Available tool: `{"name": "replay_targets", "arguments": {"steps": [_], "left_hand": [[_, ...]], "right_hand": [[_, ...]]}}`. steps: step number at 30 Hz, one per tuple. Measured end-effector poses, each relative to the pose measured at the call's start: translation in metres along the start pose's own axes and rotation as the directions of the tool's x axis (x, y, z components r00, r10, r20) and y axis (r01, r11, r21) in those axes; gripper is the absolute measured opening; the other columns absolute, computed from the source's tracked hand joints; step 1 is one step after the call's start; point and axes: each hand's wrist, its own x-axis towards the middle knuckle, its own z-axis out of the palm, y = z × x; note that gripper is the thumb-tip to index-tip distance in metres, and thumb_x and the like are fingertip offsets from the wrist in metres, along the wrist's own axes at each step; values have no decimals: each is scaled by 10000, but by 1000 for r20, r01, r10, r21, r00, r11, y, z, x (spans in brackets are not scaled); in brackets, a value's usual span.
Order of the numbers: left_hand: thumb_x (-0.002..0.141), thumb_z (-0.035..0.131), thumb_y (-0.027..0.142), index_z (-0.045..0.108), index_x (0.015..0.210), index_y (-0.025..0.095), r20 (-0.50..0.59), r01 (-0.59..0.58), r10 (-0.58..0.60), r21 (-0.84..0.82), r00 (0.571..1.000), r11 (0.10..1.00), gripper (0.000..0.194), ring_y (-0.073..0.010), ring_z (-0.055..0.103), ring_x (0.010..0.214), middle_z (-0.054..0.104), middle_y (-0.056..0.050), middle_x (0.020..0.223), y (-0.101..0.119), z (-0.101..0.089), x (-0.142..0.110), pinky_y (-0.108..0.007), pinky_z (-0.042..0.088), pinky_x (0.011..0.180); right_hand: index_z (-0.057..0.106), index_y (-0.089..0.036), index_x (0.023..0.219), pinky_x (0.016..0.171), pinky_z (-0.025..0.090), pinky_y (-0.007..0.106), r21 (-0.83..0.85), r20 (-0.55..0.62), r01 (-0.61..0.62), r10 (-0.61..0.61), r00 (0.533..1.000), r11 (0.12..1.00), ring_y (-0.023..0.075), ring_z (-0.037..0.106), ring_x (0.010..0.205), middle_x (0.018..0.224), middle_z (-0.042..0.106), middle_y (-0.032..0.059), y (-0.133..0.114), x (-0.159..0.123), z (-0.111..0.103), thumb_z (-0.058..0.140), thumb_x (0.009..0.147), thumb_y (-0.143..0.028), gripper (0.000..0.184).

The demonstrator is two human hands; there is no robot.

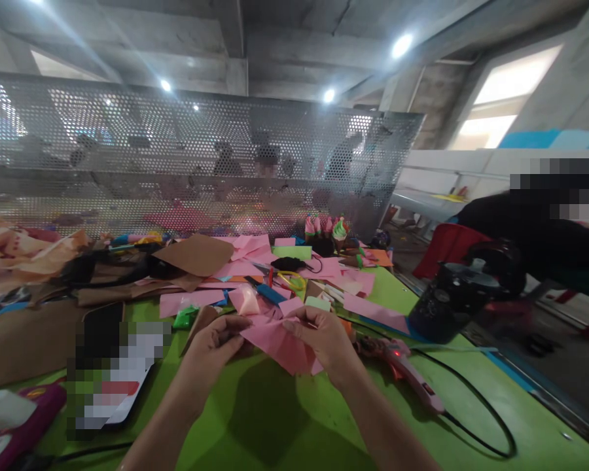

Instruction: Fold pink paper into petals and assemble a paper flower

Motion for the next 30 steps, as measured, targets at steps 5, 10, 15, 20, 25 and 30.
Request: {"name": "replay_targets", "arguments": {"steps": [5, 10, 15, 20, 25, 30], "left_hand": [[750, 593, 256, 712, 973, 167, -9, 58, -58, 70, 998, 996, 268, -157, 667, 709, 739, -45, 801, 9, -1, -6, -222, 485, 620], [773, 636, 436, 726, 865, 190, -18, -60, 67, 256, 998, 965, 278, -222, 652, 919, 713, -62, 1012, 6, 0, -4, -287, 511, 759], [785, 643, 489, 702, 848, 187, 103, -93, 66, 286, 993, 954, 314, -178, 641, 722, 676, -22, 793, -10, -3, 6, -283, 518, 685], [833, 591, 456, 662, 796, 190, 106, -112, 78, 360, 991, 926, 278, -166, 617, 651, 648, -5, 708, -12, -7, 6, -256, 488, 618], [876, 557, 388, 689, 901, 227, 174, -306, 253, 605, 952, 735, 209, -220, 630, 885, 705, -39, 925, -2, -2, -2, -286, 466, 768], [902, 519, 335, 718, 937, 250, 303, -394, 253, 670, 919, 629, 219, -231, 626, 836, 721, -34, 861, 0, 4, -4, -304, 432, 749]], "right_hand": [[707, -151, 761, 653, 421, 256, -77, -14, 50, -52, 999, 996, 164, 564, 693, 714, 655, 14, -1, -2, -1, 760, 675, -438, 305], [694, -162, 765, 619, 422, 257, -90, 1, 61, -61, 998, 994, 170, 570, 674, 712, 655, 16, 3, -2, 1, 749, 693, -426, 279], [704, -162, 777, 626, 430, 264, -116, 7, 53, -53, 999, 992, 176, 578, 671, 705, 656, 15, 3, -3, 2, 742, 694, -430, 283], [714, -164, 765, 634, 444, 268, -94, 15, 56, -55, 998, 994, 187, 597, 692, 726, 677, 26, 1, -4, 2, 768, 680, -436, 291], [719, -171, 756, 654, 464, 278, -133, 30, 95, -91, 995, 987, 196, 631, 699, 707, 699, 26, 4, -6, 8, 756, 705, -393, 231], [735, -194, 834, 748, 504, 310, -119, 161, 164, -143, 976, 979, 228, 671, 832, 843, 742, 47, 8, -10, 14, 743, 753, -383, 205]]}}
